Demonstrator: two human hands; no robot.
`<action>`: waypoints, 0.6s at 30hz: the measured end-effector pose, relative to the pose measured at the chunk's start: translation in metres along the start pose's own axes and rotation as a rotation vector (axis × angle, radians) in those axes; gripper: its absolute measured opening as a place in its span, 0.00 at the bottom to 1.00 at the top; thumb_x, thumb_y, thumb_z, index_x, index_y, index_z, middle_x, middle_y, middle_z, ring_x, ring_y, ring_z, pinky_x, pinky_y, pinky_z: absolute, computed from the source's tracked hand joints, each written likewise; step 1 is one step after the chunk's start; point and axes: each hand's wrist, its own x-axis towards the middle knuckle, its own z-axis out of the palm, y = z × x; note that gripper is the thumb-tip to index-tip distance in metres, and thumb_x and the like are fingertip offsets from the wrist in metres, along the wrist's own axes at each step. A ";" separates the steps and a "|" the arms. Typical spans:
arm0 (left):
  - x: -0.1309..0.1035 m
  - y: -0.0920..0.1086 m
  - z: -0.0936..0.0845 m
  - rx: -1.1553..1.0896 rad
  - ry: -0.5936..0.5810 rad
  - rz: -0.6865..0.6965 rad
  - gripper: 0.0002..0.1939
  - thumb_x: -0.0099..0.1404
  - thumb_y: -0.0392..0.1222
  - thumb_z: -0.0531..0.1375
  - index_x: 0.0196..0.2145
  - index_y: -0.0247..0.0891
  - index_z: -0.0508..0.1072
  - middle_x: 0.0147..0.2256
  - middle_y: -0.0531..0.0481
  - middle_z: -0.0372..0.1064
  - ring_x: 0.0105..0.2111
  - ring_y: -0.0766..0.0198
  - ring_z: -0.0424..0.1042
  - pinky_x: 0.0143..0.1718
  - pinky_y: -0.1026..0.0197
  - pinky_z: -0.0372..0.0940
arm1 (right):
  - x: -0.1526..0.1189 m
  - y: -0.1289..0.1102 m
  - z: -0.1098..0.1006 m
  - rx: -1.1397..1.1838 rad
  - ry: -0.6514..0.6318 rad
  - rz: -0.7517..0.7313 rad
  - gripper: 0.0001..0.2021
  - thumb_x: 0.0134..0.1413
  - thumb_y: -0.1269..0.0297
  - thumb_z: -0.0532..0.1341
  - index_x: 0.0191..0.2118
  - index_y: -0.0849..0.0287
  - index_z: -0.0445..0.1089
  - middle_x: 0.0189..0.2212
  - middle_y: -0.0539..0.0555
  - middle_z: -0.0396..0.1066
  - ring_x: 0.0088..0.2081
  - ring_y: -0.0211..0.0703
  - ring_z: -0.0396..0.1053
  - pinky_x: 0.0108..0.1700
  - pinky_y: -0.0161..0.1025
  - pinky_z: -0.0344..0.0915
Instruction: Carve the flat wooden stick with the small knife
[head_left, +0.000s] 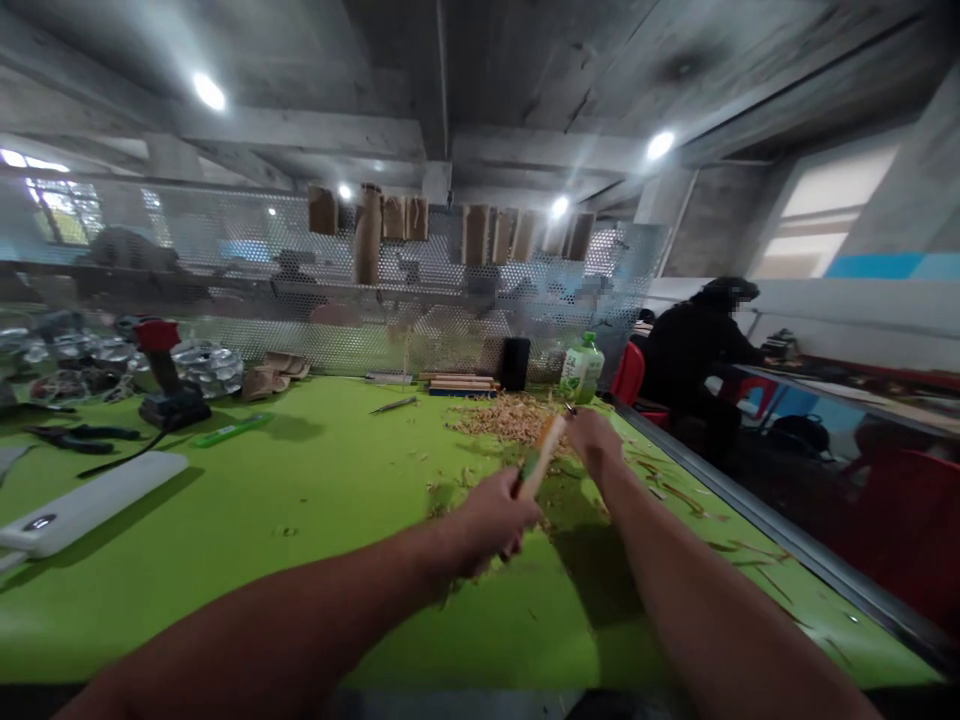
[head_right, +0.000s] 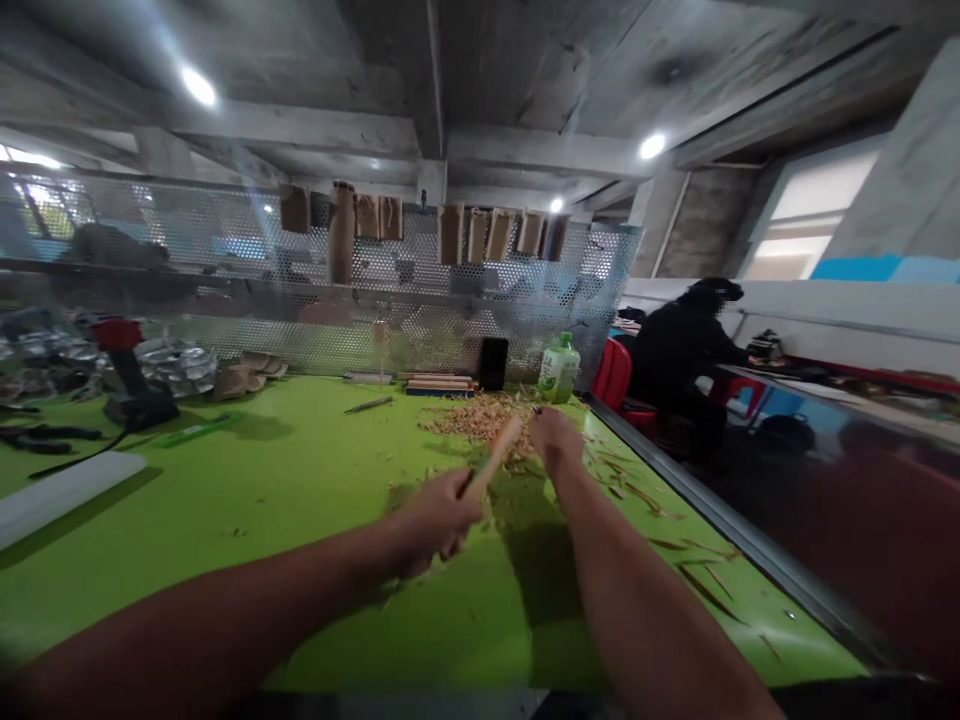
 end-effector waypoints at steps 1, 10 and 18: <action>0.004 0.000 -0.004 -0.021 0.057 -0.004 0.18 0.60 0.38 0.58 0.48 0.33 0.65 0.29 0.53 0.61 0.19 0.73 0.57 0.18 0.69 0.55 | 0.001 -0.002 -0.001 -0.013 -0.004 0.016 0.22 0.62 0.62 0.45 0.44 0.68 0.75 0.39 0.70 0.74 0.39 0.55 0.73 0.37 0.42 0.63; 0.040 0.005 -0.043 -0.042 0.370 0.042 0.11 0.59 0.34 0.56 0.41 0.35 0.64 0.20 0.59 0.55 0.16 0.72 0.55 0.17 0.69 0.50 | -0.041 -0.068 0.021 -0.105 -0.139 -0.330 0.15 0.58 0.65 0.51 0.42 0.54 0.75 0.36 0.57 0.76 0.38 0.45 0.73 0.38 0.34 0.61; 0.042 0.002 -0.038 -0.016 0.373 0.077 0.08 0.59 0.34 0.57 0.38 0.37 0.65 0.19 0.60 0.55 0.15 0.73 0.55 0.16 0.69 0.49 | -0.051 -0.079 0.017 -0.202 -0.159 -0.440 0.14 0.59 0.64 0.50 0.40 0.54 0.73 0.36 0.58 0.76 0.38 0.46 0.73 0.37 0.36 0.62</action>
